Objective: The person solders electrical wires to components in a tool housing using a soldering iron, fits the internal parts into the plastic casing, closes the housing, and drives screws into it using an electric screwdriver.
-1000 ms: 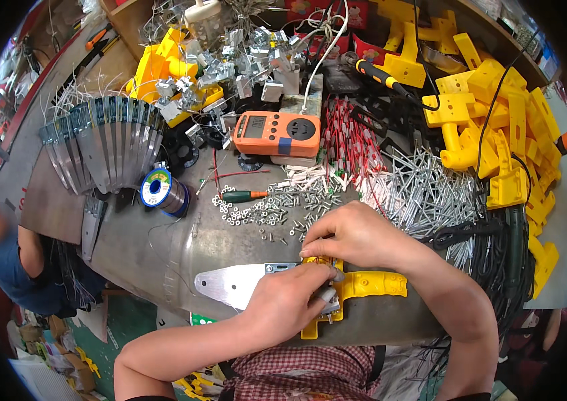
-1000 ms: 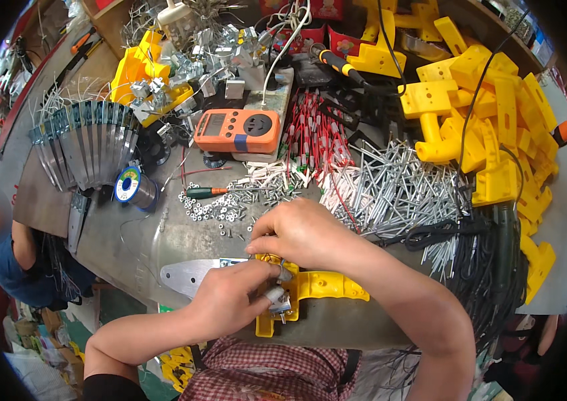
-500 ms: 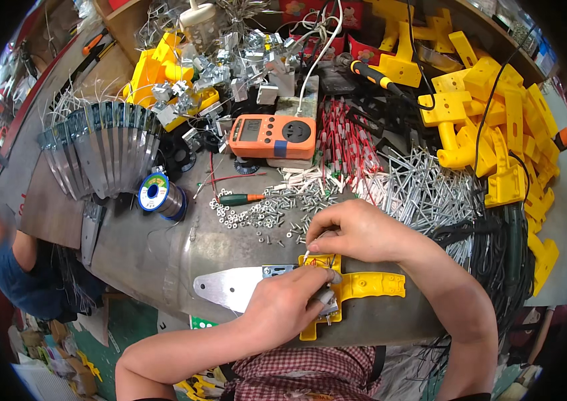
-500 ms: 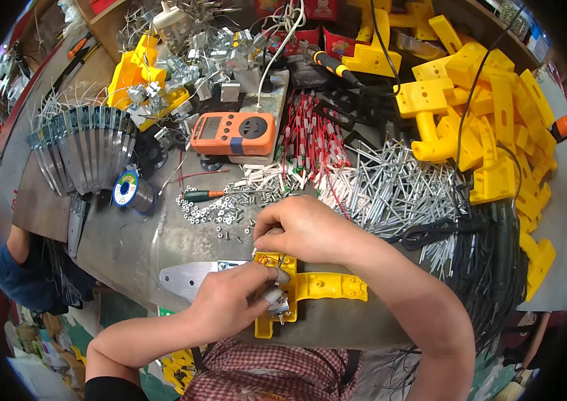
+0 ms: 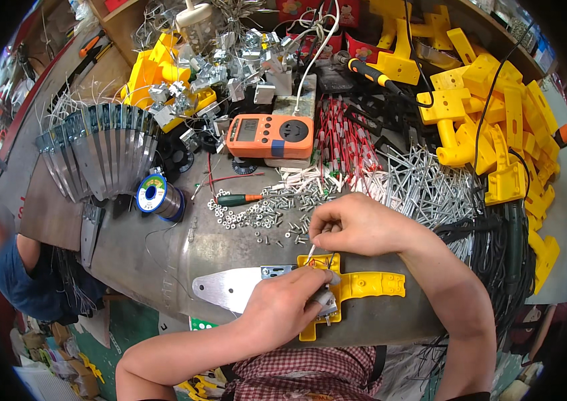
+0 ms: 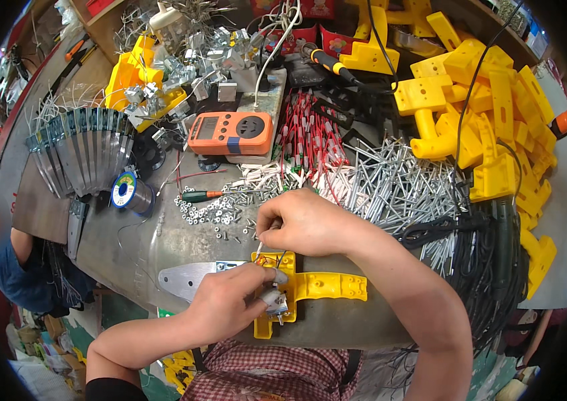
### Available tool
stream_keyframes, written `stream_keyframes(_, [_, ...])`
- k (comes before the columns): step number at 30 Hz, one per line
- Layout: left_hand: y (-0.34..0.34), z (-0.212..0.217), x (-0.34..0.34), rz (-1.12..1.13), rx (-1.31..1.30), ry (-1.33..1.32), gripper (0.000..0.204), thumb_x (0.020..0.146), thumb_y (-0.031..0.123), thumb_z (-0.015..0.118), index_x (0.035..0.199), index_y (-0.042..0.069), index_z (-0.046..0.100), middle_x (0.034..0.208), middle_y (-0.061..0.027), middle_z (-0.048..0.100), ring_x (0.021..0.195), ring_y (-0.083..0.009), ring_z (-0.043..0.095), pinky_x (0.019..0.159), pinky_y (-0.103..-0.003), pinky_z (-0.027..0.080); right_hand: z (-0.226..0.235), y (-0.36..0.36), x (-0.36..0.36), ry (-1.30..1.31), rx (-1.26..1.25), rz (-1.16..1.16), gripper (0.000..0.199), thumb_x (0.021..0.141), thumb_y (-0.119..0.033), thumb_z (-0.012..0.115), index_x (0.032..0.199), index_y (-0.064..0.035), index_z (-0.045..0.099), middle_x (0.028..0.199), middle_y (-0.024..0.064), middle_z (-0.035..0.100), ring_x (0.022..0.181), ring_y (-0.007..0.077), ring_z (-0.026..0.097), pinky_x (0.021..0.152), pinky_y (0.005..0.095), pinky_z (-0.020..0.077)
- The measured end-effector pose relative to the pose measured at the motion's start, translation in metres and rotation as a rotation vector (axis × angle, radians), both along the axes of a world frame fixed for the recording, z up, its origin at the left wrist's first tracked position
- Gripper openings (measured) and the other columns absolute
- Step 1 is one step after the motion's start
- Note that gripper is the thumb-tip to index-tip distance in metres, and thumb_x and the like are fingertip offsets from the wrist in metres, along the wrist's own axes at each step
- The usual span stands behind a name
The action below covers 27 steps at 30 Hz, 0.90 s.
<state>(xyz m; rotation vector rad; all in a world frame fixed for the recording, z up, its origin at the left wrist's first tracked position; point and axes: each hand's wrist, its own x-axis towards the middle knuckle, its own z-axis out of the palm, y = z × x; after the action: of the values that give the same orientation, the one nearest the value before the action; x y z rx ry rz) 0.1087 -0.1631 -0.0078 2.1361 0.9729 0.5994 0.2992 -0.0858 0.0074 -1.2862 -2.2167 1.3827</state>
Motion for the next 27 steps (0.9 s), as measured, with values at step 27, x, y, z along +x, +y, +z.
stream_keyframes(27, [0.003,0.0,0.004,0.029,-0.012,0.012,0.028,0.072,0.002,0.071,0.098,0.006,0.062,0.073,-0.0073,0.057,0.054,-0.0161,0.053,0.052,-0.029,0.044,0.021,-0.038,0.015,0.018,0.4,-0.232,0.031,0.08,-0.023,0.066,0.105,-0.0046,0.062,0.091,0.0127,0.061,0.081,0.0272,0.061,0.069,0.037,0.0483])
